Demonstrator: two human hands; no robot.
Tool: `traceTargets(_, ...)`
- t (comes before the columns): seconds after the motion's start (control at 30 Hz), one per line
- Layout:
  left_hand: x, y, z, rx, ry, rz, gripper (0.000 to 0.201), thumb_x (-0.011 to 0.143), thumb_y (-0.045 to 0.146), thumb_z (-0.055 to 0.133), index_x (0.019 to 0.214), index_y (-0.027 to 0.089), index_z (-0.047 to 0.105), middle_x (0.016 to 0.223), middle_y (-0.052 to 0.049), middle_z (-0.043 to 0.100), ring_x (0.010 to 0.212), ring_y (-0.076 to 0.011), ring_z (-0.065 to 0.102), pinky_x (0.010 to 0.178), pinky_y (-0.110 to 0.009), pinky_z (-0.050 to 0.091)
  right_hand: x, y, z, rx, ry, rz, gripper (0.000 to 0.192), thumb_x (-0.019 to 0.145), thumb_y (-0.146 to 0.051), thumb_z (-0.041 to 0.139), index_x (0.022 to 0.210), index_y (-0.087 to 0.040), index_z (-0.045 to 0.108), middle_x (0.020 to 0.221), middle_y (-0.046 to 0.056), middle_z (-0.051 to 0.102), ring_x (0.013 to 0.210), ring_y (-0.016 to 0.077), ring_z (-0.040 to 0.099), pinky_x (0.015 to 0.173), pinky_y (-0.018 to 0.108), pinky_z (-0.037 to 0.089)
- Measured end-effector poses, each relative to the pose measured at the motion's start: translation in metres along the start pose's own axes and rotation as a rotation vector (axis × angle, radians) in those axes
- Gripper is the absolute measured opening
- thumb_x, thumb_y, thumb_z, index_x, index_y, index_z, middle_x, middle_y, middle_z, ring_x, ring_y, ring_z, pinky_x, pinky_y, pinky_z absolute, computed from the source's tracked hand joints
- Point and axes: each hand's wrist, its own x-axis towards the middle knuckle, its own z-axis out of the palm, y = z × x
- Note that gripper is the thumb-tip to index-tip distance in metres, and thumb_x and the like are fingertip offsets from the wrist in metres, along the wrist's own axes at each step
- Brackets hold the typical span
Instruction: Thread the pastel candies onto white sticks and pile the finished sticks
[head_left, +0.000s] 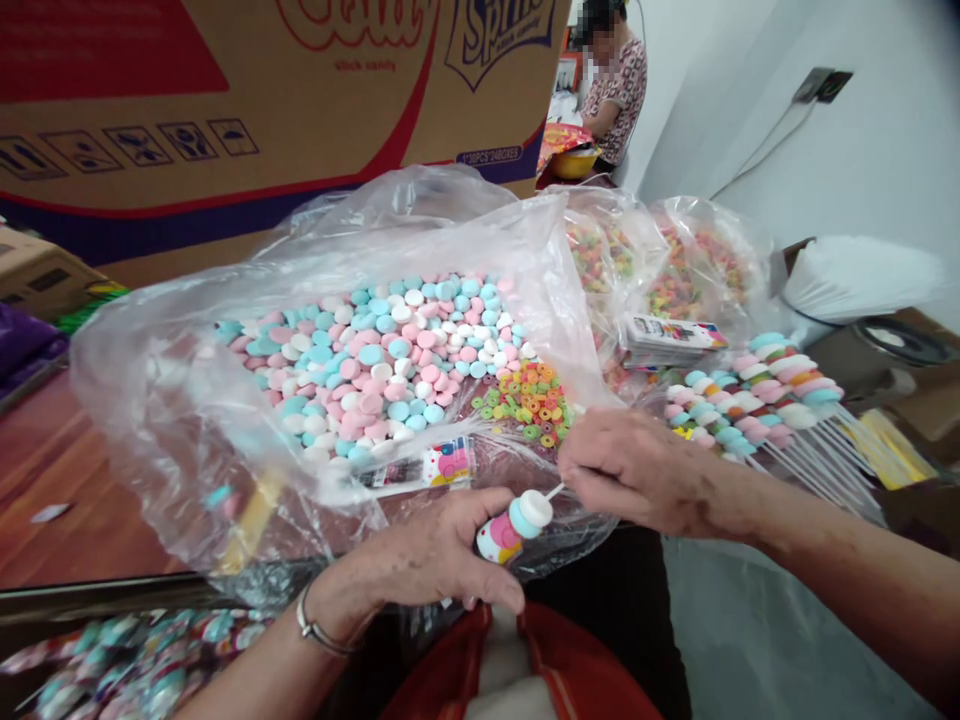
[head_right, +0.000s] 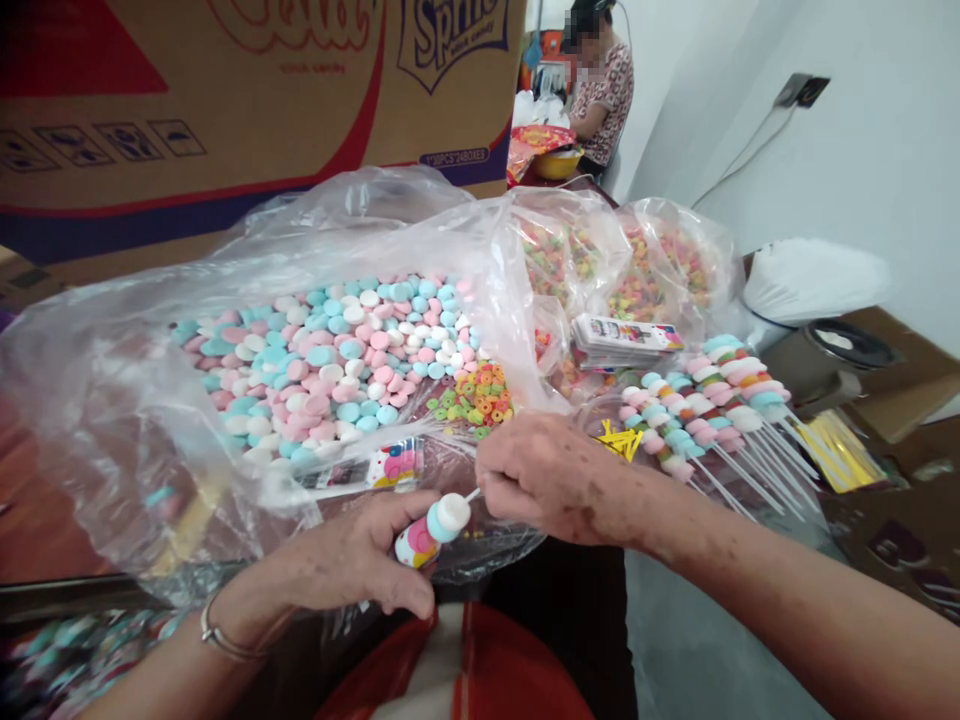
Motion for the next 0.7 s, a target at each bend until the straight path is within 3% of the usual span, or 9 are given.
traceTargets(0.13, 0.003, 0.001, 0.006, -0.079, -0.029, 0.022, 0.044, 0.062, 0.036, 0.086, 0.088, 0.018, 0.054, 0.062, 0.008, 0.058, 0.049, -0.0083, 0.053, 0.044, -0.017, 0.041, 0.004, 0.005, 0.01, 0.054, 0.034, -0.125, 0.025, 0.096, -0.018, 0.042, 0.077, -0.015, 0.058, 0.073, 0.003, 0.056, 0.072, 0.014, 0.047, 0.07, 0.025, 0.036)
traceTargets(0.3, 0.013, 0.003, 0.014, -0.219, -0.046, 0.014, 0.052, 0.058, 0.03, 0.088, 0.093, 0.021, 0.049, 0.063, 0.008, 0.06, 0.046, -0.009, 0.054, 0.04, -0.017, 0.041, 0.005, 0.012, 0.013, 0.057, 0.046, -0.151, 0.026, 0.096, -0.018, 0.041, 0.076, -0.015, 0.057, 0.072, 0.002, 0.054, 0.07, 0.0139, 0.045, 0.068, 0.026, 0.035)
traceTargets(0.4, 0.015, 0.005, 0.014, -0.194, 0.018, 0.03, 0.054, 0.06, 0.031, 0.087, 0.098, 0.021, 0.051, 0.062, 0.009, 0.057, 0.047, -0.0082, 0.05, 0.04, -0.016, 0.038, 0.004, 0.012, 0.009, 0.023, 0.035, -0.191, 0.025, 0.096, -0.018, 0.042, 0.076, -0.016, 0.057, 0.072, 0.002, 0.055, 0.071, 0.0143, 0.045, 0.07, 0.027, 0.034)
traceTargets(0.57, 0.005, 0.001, 0.008, -0.107, 0.077, 0.024, 0.052, 0.065, 0.039, 0.084, 0.103, 0.018, 0.055, 0.067, 0.007, 0.055, 0.053, -0.0091, 0.046, 0.047, -0.02, 0.038, -0.001, 0.015, 0.0, -0.076, 0.079, -0.123, 0.024, 0.094, -0.014, 0.042, 0.077, -0.015, 0.058, 0.072, 0.002, 0.056, 0.07, 0.0141, 0.044, 0.07, 0.028, 0.033)
traceTargets(0.7, -0.002, 0.002, 0.008, 0.069, 0.194, 0.176, 0.044, 0.072, 0.043, 0.079, 0.104, 0.018, 0.062, 0.087, 0.002, 0.06, 0.072, -0.0141, 0.05, 0.062, -0.023, 0.041, -0.003, 0.016, 0.001, -0.078, 0.101, -0.093, 0.024, 0.093, -0.014, 0.044, 0.073, -0.015, 0.058, 0.071, 0.002, 0.055, 0.07, 0.0139, 0.044, 0.069, 0.028, 0.032)
